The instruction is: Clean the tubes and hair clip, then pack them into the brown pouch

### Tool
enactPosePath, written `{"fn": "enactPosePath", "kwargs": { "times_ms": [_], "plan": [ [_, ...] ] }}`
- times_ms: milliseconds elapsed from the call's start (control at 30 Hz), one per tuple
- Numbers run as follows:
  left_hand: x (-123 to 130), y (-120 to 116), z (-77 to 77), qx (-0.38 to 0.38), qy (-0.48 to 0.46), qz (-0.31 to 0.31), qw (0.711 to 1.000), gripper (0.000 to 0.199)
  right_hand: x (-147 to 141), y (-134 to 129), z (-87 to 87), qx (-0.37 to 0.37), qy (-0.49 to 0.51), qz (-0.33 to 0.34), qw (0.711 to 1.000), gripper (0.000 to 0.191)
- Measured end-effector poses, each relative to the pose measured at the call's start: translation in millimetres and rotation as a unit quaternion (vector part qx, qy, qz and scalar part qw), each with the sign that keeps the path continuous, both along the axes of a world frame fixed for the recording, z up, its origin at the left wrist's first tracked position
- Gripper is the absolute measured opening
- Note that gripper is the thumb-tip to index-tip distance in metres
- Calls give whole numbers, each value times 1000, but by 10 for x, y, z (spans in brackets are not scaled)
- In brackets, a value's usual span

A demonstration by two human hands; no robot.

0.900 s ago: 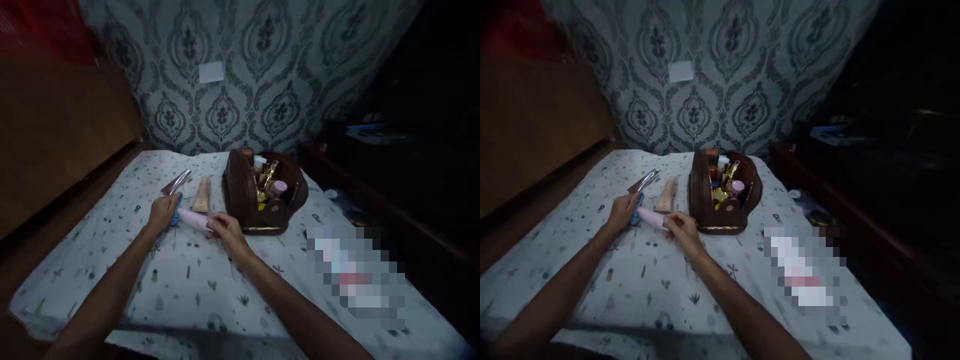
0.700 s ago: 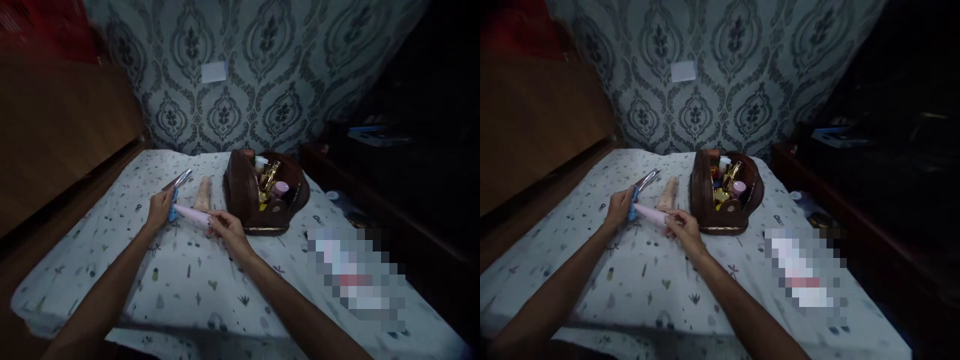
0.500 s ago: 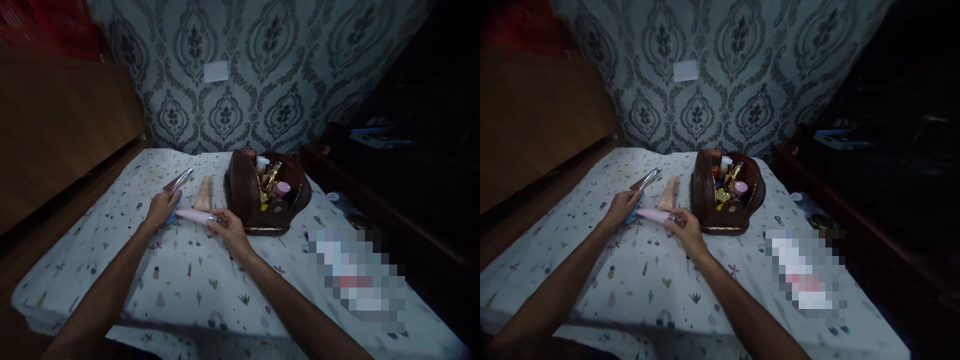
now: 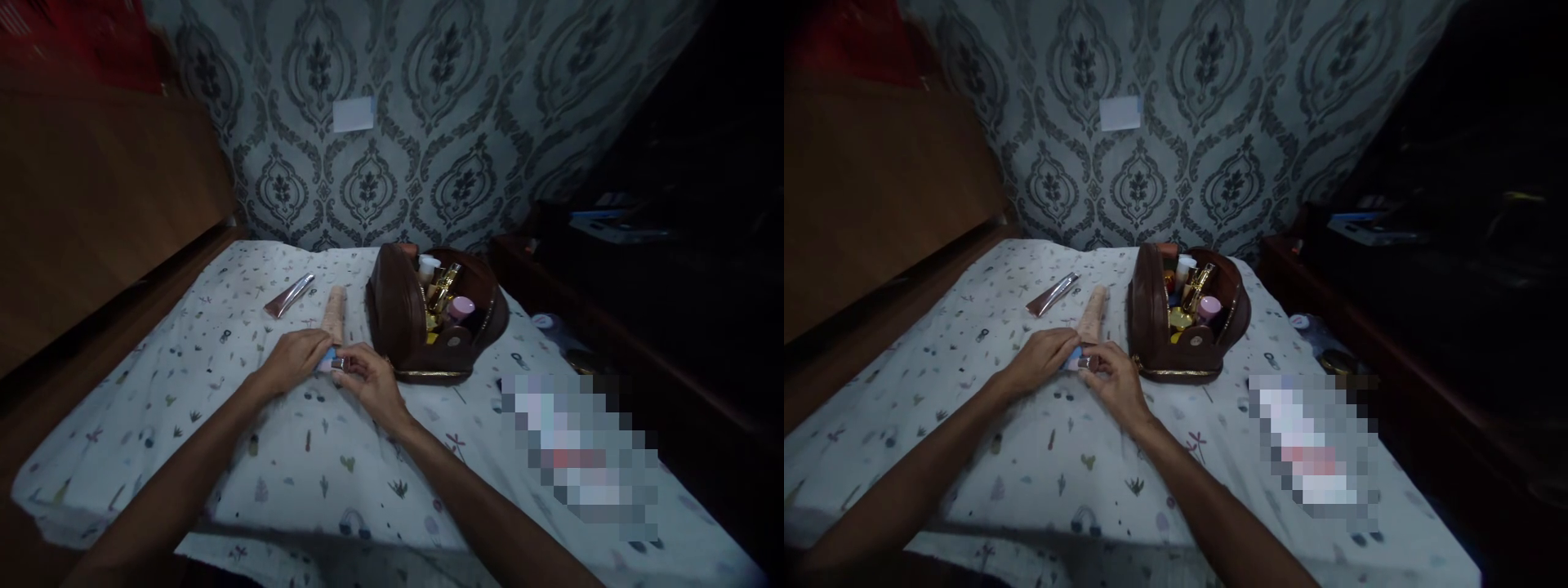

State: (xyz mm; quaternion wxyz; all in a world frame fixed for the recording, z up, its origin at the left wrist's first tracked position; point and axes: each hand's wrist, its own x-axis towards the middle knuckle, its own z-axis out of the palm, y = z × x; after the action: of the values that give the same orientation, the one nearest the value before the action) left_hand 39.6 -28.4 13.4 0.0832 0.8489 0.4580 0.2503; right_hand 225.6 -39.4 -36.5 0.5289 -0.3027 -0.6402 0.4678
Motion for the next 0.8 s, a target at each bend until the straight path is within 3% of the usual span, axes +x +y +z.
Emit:
{"fn": "enactPosePath", "kwargs": {
  "times_ms": [133, 233, 433, 533, 600, 700, 800],
  "plan": [
    [-296, 170, -8, -85, 31, 80, 993, 50, 0, 7, -17, -8, -4, -3, 1000, 25],
    [-465, 264, -38, -112, 22, 101, 988, 52, -4, 29, -35, -45, 22, -7, 999, 26],
    [-496, 277, -34, -86, -5, 104, 991, 52, -14, 64, -58, -156, 43, -43, 986, 42],
    [-529, 279, -20, -85, -2, 90, 992, 49, -15, 74, -52, -175, 39, -62, 982, 40],
    [-580, 283, -4, -73, 4, 129, 989, 40, -14, 71, -29, -163, 38, -59, 984, 38],
    [-627, 268, 60, -28, -28, 254, 966, 27, -13, 45, 22, -139, 46, -46, 988, 35],
    [-533, 203, 167, 13, -126, 261, 957, 25, -17, -6, 68, -121, 38, -25, 992, 32]
  ]
}}
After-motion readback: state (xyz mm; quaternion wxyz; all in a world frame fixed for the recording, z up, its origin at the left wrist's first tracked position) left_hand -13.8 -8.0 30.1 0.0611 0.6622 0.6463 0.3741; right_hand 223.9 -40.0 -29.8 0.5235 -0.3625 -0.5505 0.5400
